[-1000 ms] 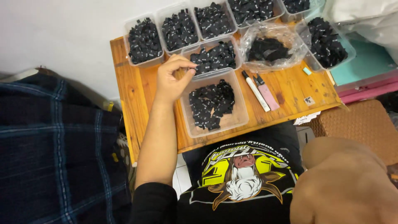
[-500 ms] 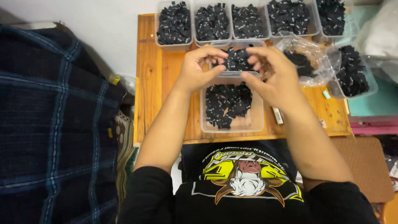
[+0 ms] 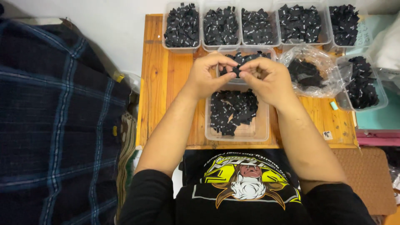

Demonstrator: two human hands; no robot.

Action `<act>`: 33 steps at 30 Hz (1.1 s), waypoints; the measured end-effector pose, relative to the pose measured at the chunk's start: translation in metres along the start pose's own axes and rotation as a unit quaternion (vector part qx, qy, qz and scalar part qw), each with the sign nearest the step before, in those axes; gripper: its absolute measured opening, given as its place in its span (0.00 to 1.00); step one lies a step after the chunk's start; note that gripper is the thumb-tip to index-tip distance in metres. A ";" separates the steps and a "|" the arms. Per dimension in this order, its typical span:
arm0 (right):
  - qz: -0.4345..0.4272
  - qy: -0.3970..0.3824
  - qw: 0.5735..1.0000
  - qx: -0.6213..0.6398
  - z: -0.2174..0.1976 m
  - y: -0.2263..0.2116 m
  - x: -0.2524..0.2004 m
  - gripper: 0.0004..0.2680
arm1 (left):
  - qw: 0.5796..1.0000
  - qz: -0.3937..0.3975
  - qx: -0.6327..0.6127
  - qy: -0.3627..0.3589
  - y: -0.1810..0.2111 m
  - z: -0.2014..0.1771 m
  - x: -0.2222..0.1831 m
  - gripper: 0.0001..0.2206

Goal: Sorting and inspecting small black plastic fasteners into plastic containers on a wooden table

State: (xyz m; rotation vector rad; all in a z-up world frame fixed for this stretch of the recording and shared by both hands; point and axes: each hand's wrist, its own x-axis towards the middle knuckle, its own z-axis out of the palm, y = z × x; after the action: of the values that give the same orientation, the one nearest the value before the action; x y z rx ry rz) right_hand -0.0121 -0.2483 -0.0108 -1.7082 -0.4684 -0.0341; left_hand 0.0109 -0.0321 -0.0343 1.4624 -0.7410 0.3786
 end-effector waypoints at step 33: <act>-0.028 -0.036 0.998 0.039 -0.004 -0.009 0.003 0.14 | 0.999 -0.022 -0.011 0.042 0.012 0.010 -0.003 0.12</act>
State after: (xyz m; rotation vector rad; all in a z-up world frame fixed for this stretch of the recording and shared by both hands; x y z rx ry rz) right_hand -0.0113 -0.2503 -0.0009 -1.6239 -0.5645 0.0040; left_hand -0.0014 -0.0405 -0.0276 1.4315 -0.6426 0.3944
